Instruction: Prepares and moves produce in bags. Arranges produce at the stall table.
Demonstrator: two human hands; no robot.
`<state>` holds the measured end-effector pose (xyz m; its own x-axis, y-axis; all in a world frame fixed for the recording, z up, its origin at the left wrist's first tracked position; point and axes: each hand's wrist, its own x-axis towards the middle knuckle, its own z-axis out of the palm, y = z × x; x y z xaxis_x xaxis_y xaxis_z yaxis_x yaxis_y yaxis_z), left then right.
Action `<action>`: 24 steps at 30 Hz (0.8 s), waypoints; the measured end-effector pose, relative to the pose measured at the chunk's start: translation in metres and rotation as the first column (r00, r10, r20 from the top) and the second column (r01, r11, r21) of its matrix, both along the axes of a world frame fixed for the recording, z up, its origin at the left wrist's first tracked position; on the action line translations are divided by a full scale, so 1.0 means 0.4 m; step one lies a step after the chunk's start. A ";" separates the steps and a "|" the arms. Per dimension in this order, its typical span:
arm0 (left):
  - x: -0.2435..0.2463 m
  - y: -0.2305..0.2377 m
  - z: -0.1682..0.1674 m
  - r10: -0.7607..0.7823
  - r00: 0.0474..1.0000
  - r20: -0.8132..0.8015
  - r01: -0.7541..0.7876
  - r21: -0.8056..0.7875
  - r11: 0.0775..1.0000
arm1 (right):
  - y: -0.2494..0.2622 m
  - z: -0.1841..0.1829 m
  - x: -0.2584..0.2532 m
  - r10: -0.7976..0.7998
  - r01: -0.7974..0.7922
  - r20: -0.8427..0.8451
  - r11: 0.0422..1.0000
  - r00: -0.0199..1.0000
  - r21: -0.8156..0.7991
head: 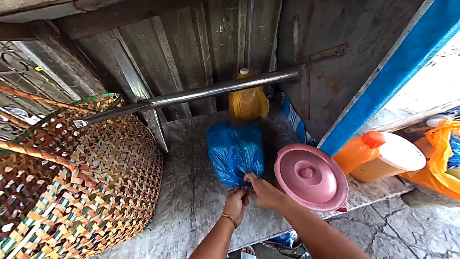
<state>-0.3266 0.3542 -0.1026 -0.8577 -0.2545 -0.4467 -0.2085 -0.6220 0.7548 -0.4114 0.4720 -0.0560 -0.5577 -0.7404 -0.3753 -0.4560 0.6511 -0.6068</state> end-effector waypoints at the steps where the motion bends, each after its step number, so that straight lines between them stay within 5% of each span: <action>1: -0.002 0.005 0.003 0.028 1.000 -0.003 -0.027 0.057 0.998 | -0.002 -0.001 0.001 -0.012 0.012 -0.006 1.000 1.000 -0.004; 7: 0.016 0.018 0.031 0.089 0.991 -0.099 -0.080 0.095 0.992 | -0.040 0.025 0.014 -0.090 0.093 -0.041 0.993 0.995 0.078; 11: 0.072 -0.038 0.057 -0.125 0.957 -0.261 0.090 -0.140 0.986 | -0.038 0.012 0.007 -0.085 0.091 -0.083 0.993 0.993 0.074; 14: 0.108 -0.104 0.028 -0.294 0.936 -0.192 0.225 -0.316 0.922 | -0.021 -0.009 0.005 -0.034 0.030 -0.079 0.998 0.996 -0.050; 18: 0.116 -0.147 0.037 -0.272 0.950 -0.153 0.141 -0.567 0.812 | 0.021 -0.007 0.028 0.000 -0.016 -0.146 0.994 0.989 -0.105; 21: 0.060 -0.143 0.082 -0.478 0.877 -0.047 0.278 -0.761 0.586 | 0.054 0.006 0.038 0.027 -0.049 -0.174 0.991 0.984 -0.126; 24: 0.001 -0.135 0.122 -0.657 0.613 0.439 0.608 -0.793 0.038 | 0.088 0.054 0.033 0.153 -0.165 -0.139 0.983 0.978 -0.077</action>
<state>-0.3261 0.3003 -0.0537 -0.9059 0.2171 -0.3636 -0.1259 0.6818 0.7206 -0.3981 0.5072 -0.0345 -0.4705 -0.8504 -0.2356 -0.6296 0.5106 -0.5856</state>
